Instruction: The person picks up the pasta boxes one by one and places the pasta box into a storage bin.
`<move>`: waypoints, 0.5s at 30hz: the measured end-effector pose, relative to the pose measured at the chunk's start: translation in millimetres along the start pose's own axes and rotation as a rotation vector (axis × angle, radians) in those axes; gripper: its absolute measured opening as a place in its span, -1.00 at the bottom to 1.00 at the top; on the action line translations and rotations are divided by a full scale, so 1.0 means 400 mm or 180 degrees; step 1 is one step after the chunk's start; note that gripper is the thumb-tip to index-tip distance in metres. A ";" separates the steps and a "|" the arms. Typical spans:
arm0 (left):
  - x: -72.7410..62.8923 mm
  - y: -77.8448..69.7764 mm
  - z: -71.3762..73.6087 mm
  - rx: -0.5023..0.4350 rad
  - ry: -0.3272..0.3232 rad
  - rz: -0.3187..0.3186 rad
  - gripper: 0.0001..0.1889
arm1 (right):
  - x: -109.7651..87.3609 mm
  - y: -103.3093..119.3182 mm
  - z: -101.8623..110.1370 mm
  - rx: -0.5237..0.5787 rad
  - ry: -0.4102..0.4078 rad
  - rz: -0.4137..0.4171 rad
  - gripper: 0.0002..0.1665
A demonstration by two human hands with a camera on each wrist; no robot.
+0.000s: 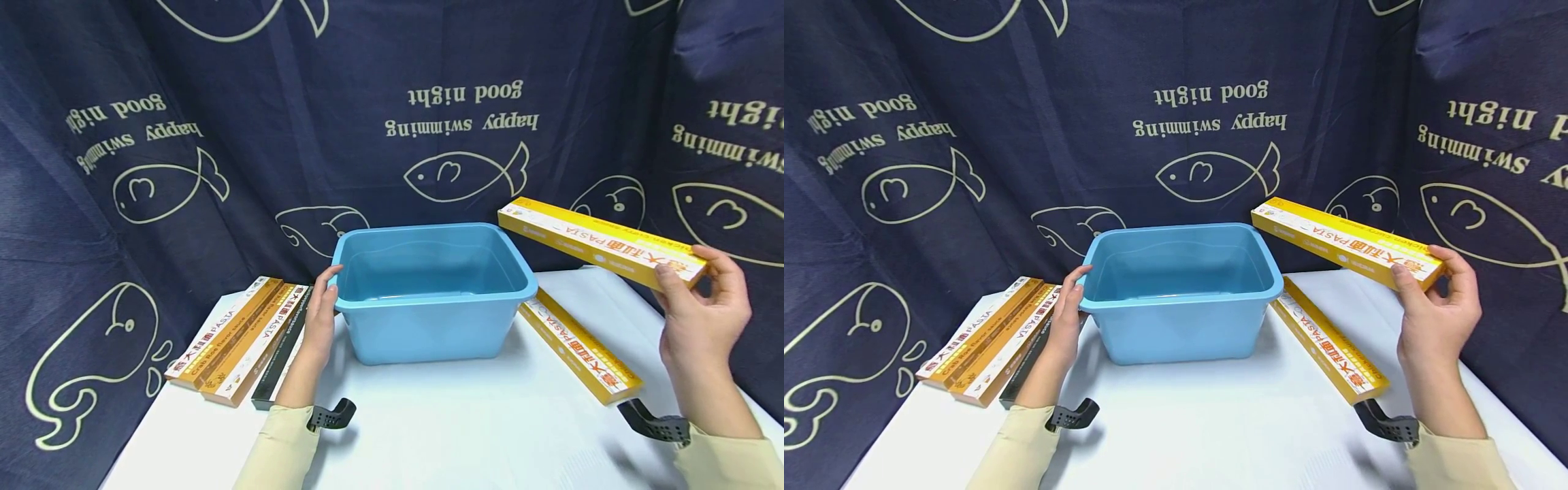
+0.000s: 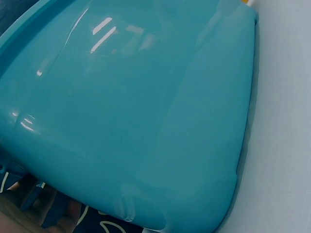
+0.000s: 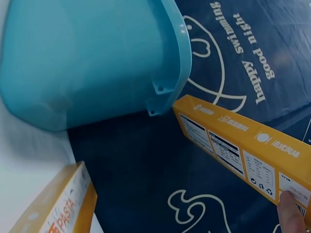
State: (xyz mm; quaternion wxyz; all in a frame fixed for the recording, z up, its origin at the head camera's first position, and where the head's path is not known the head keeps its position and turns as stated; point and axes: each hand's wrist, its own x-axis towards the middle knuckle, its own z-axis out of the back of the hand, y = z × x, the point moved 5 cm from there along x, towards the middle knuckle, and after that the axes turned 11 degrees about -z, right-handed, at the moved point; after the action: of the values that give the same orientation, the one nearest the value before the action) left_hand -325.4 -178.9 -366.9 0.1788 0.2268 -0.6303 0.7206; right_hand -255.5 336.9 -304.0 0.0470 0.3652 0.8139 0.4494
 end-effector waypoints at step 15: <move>0.000 0.001 0.001 0.0003 -0.0012 0.0008 -0.50 | -0.010 -0.023 -0.064 0.0102 0.0408 -0.0188 -0.37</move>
State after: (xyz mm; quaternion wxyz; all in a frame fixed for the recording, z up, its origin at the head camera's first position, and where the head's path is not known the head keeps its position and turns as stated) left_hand -325.6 -179.4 -367.2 0.1766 0.2275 -0.6306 0.7207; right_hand -268.0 313.4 -296.7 0.0021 0.3122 0.8328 0.4572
